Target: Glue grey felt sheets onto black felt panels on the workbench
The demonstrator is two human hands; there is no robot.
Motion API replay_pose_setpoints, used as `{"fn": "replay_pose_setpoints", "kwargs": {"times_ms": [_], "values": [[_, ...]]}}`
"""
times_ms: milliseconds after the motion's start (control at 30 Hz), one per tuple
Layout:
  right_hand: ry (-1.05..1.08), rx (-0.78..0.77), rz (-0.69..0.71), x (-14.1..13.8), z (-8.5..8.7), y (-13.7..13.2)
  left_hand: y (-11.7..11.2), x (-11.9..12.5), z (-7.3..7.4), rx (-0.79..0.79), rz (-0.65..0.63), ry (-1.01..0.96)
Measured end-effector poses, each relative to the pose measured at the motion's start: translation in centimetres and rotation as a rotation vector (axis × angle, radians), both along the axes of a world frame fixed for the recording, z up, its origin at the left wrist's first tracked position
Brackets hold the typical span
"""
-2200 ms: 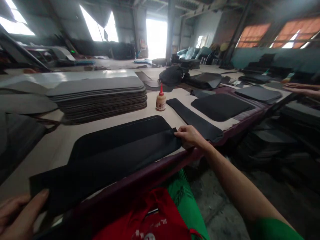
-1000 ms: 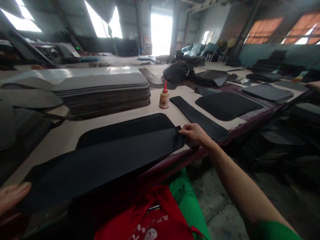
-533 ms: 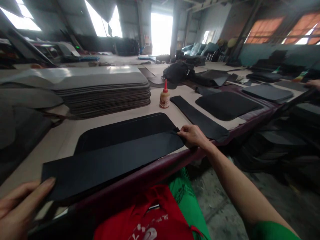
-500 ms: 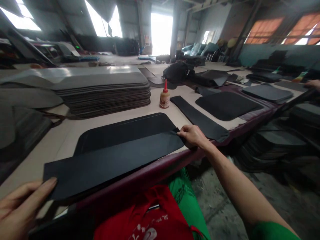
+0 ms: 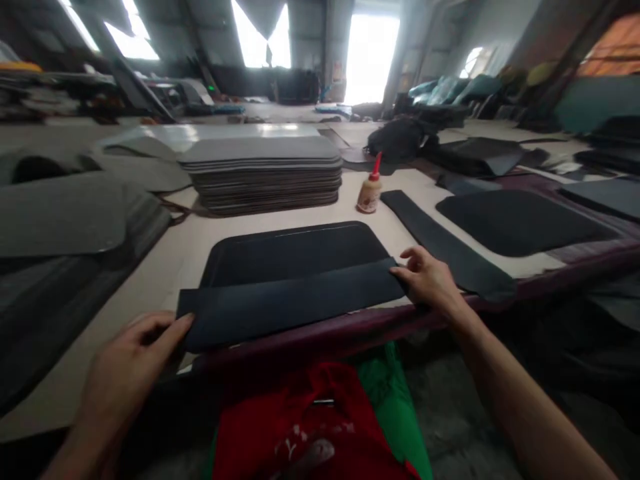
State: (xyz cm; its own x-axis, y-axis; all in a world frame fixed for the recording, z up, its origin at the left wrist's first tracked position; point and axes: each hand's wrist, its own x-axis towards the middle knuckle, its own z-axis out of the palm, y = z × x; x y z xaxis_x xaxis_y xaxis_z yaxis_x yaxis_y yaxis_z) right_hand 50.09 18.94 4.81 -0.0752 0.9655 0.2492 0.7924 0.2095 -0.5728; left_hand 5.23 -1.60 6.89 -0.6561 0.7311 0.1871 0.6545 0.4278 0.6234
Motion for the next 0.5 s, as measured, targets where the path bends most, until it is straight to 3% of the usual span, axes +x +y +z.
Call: {"fn": "replay_pose_setpoints", "kwargs": {"times_ms": [100,500], "values": [[-0.062,0.009,0.011,0.4,-0.4,-0.1,0.1,1.0,0.0,0.112,-0.087,-0.091],[-0.146,-0.230,-0.121,0.9,0.4,0.7,0.5,1.0,1.2,0.269,-0.167,-0.013]]}}
